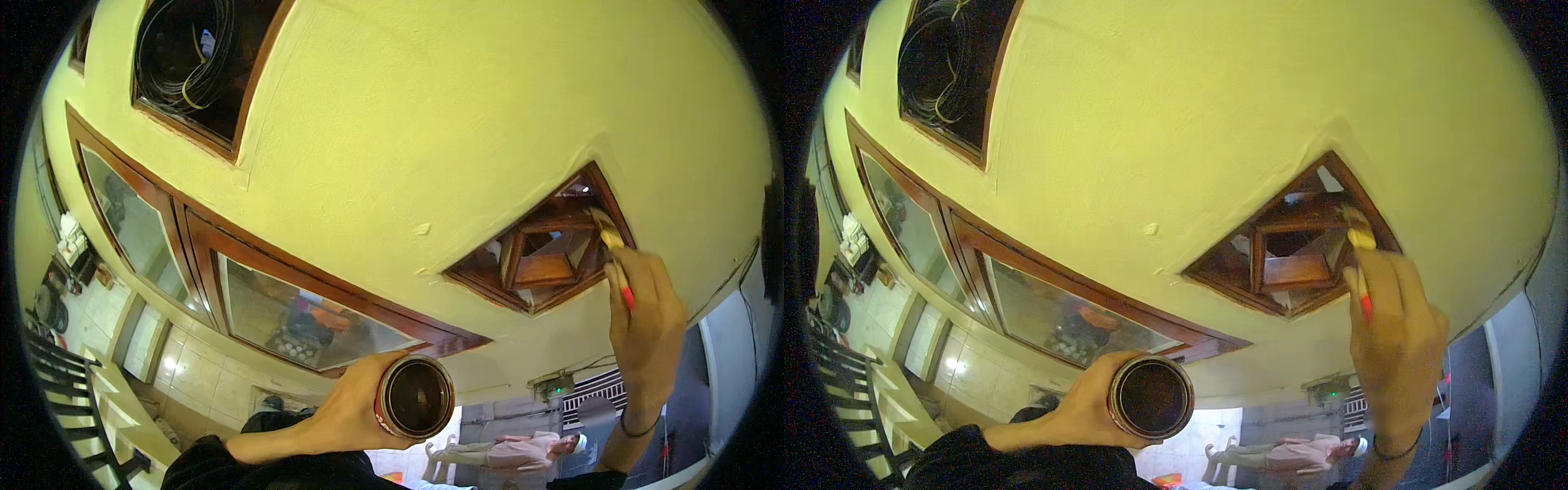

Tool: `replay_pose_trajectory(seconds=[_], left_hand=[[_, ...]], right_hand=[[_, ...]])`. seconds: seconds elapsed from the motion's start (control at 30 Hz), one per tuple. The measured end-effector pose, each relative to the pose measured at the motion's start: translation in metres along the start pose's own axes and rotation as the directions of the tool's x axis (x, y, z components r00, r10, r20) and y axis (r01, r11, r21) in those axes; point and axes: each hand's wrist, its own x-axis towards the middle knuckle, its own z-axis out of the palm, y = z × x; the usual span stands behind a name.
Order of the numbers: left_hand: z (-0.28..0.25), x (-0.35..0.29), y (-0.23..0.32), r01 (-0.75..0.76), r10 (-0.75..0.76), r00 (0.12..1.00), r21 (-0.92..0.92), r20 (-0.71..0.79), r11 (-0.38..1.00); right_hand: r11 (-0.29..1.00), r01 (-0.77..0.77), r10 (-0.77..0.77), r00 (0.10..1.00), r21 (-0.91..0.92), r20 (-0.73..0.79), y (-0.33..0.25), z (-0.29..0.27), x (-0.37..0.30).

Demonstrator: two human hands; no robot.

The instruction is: The person paints a wooden window frame with a paintbrush, repeatedly dipping the brush into a can of paint held in the other hand.

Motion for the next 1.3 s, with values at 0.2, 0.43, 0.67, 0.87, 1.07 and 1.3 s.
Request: replay_pose_trajectory(seconds=[0.2, 0.43, 0.67, 0.87, 1.07, 1.3], left_hand=[[-0.003, 0.004, -0.003, -0.026, 0.028, 0.999, 0.044, -0.033, 0.999], [-0.004, 0.004, -0.004, -0.028, 0.026, 0.999, 0.091, 0.025, 0.995], [-0.004, 0.002, -0.001, 0.064, -0.064, 0.998, 0.001, -0.007, 0.998], [0.006, 0.001, -0.009, 0.05, -0.05, 0.998, -0.019, -0.031, 0.999], [0.01, -0.001, -0.016, 0.059, -0.06, 0.998, -0.046, -0.019, 0.997], [0.012, -0.003, -0.017, 0.057, -0.057, 0.998, -0.006, -0.014, 0.998]], right_hand=[[0.994, 0.108, -0.108, 0.994, -0.011, 0.001, -0.002, 0.025, 0.034], [0.965, 0.126, -0.118, 0.992, -0.228, 0.052, -0.029, -0.001, -0.003], [0.996, 0.01, 0.0, 0.994, -0.084, 0.112, -0.015, 0.017, 0.021], [0.981, -0.017, 0.015, 1.0, 0.193, 0.014, 0.003, -0.016, 0.003], [0.939, -0.049, 0.015, 0.995, 0.341, 0.101, 0.012, -0.012, 0.024], [0.9, 0.041, -0.053, 0.998, 0.435, 0.016, 0.016, -0.006, 0.036]])
